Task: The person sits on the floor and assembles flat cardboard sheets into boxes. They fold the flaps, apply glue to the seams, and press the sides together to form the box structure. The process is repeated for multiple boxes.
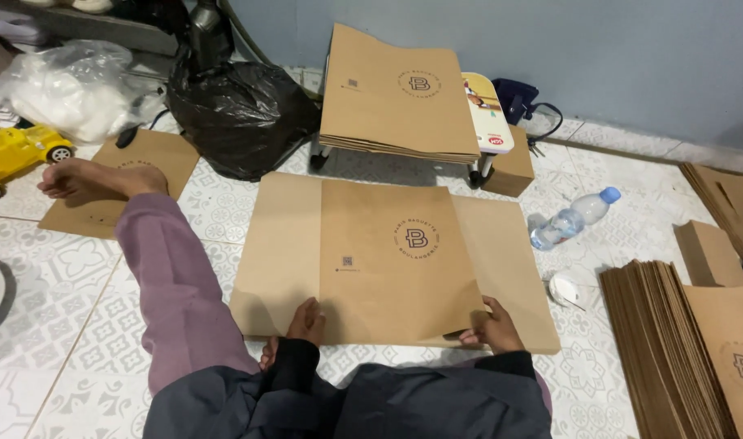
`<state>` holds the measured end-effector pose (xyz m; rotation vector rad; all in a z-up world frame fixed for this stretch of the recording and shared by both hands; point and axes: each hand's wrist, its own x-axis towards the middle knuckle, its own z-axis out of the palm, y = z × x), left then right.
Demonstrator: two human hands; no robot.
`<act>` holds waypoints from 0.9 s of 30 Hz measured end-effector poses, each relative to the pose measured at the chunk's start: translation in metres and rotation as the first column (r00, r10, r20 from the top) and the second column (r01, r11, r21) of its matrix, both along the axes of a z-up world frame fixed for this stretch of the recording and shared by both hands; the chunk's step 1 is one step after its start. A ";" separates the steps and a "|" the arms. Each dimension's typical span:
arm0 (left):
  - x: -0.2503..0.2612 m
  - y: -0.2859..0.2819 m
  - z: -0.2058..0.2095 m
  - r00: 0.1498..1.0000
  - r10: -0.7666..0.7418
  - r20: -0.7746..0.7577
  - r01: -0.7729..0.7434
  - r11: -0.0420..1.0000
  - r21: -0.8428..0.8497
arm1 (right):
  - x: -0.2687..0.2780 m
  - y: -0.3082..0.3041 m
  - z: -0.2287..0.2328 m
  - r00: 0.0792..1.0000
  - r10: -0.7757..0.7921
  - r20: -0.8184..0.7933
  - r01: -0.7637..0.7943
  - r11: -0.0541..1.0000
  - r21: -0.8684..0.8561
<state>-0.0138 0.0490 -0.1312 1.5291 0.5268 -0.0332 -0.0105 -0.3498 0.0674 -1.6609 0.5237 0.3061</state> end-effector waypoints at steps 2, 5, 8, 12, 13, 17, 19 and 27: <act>0.002 -0.002 -0.024 0.993 0.035 0.109 -0.030 0.998 -0.051 | -0.004 -0.013 -0.010 0.996 -0.056 0.070 0.045 0.989 0.141; 0.000 -0.006 -0.031 0.979 0.094 0.180 -0.074 0.991 -0.110 | -0.006 -0.035 -0.031 0.979 -0.161 0.121 0.111 0.933 0.343; -0.013 -0.009 -0.030 0.977 0.115 0.180 -0.103 0.992 -0.075 | -0.014 -0.047 -0.042 0.973 -0.200 0.116 0.135 0.898 0.420; -0.021 -0.009 0.001 0.994 0.090 -0.060 -0.095 0.992 -0.089 | -0.016 -0.050 -0.040 0.966 -0.215 0.141 0.127 0.875 0.467; -0.023 -0.009 0.011 0.994 0.091 -0.061 -0.096 0.991 -0.089 | -0.017 -0.052 -0.041 0.967 -0.214 0.139 0.126 0.875 0.467; -0.035 -0.008 0.063 0.997 -0.064 -0.033 0.040 0.876 -0.480 | -0.019 -0.057 -0.045 0.967 -0.197 0.164 0.093 0.866 0.491; -0.047 -0.005 0.121 0.996 -0.083 0.038 0.091 0.886 -0.454 | -0.024 -0.058 -0.046 0.962 -0.210 0.175 0.098 0.863 0.496; -0.091 0.016 0.172 0.956 -0.269 0.118 0.281 0.954 -0.102 | -0.071 -0.032 -0.004 0.956 -0.202 0.213 0.053 0.831 0.554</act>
